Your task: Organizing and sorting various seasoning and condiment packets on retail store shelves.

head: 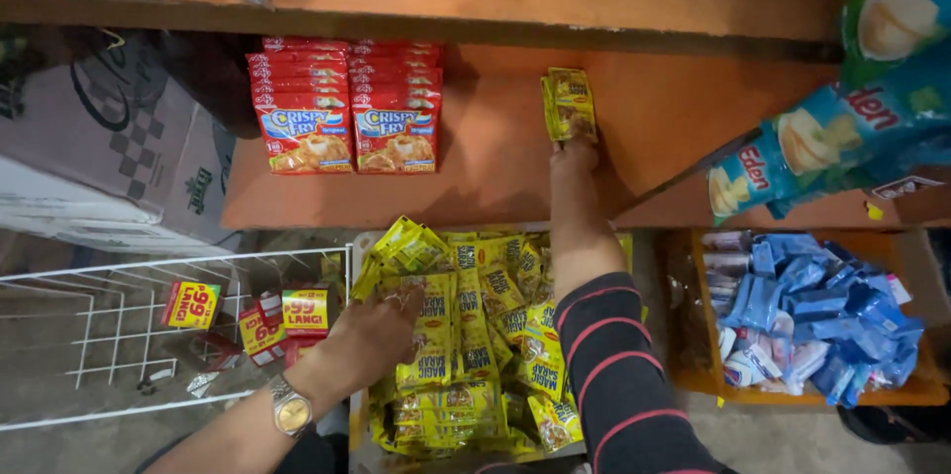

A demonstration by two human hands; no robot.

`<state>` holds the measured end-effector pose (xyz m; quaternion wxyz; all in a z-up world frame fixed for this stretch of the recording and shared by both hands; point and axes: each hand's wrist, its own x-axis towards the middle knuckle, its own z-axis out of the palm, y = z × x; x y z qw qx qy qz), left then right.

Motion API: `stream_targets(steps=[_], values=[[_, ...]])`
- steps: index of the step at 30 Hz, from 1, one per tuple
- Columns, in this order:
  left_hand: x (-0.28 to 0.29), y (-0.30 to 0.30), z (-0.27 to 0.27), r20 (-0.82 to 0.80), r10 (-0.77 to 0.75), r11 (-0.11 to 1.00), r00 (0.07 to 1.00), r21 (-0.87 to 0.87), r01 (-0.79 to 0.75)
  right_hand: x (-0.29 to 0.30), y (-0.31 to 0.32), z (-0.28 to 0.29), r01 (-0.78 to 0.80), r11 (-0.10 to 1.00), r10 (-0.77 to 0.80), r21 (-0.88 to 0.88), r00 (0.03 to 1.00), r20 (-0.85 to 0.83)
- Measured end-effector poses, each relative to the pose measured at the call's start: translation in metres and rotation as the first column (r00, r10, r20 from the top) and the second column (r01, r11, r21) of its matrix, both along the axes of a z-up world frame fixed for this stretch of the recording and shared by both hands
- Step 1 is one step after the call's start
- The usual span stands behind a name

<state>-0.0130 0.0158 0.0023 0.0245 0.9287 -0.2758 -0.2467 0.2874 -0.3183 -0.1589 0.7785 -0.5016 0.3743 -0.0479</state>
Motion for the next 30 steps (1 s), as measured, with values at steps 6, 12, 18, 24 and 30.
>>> stream_targets(steps=[6,12,18,24,30], values=[[0.004,-0.002,0.016,-0.063,0.067,0.998,0.996,0.008,-0.066,0.002,0.007,-0.01,-0.133,0.986,0.133,-0.104,0.991,-0.009],[0.007,0.002,0.015,-0.141,0.102,0.995,0.985,0.027,-0.099,-0.012,-0.007,-0.014,-0.239,0.943,0.241,-0.231,0.97,-0.02],[0.035,-0.007,0.069,-0.198,0.19,0.939,0.962,-0.25,-0.237,-0.057,-0.053,0.037,-0.216,0.904,0.225,-0.369,0.974,-0.02],[0.049,0.012,0.034,-0.245,0.194,0.92,0.95,-0.292,-0.263,-0.158,-0.066,0.165,-0.657,0.442,0.722,-0.61,0.665,-0.193],[0.052,0.024,0.026,0.022,0.329,0.922,0.944,-0.223,-0.317,-0.25,-0.1,0.197,-0.853,-0.092,0.674,-0.514,0.327,-0.663]])
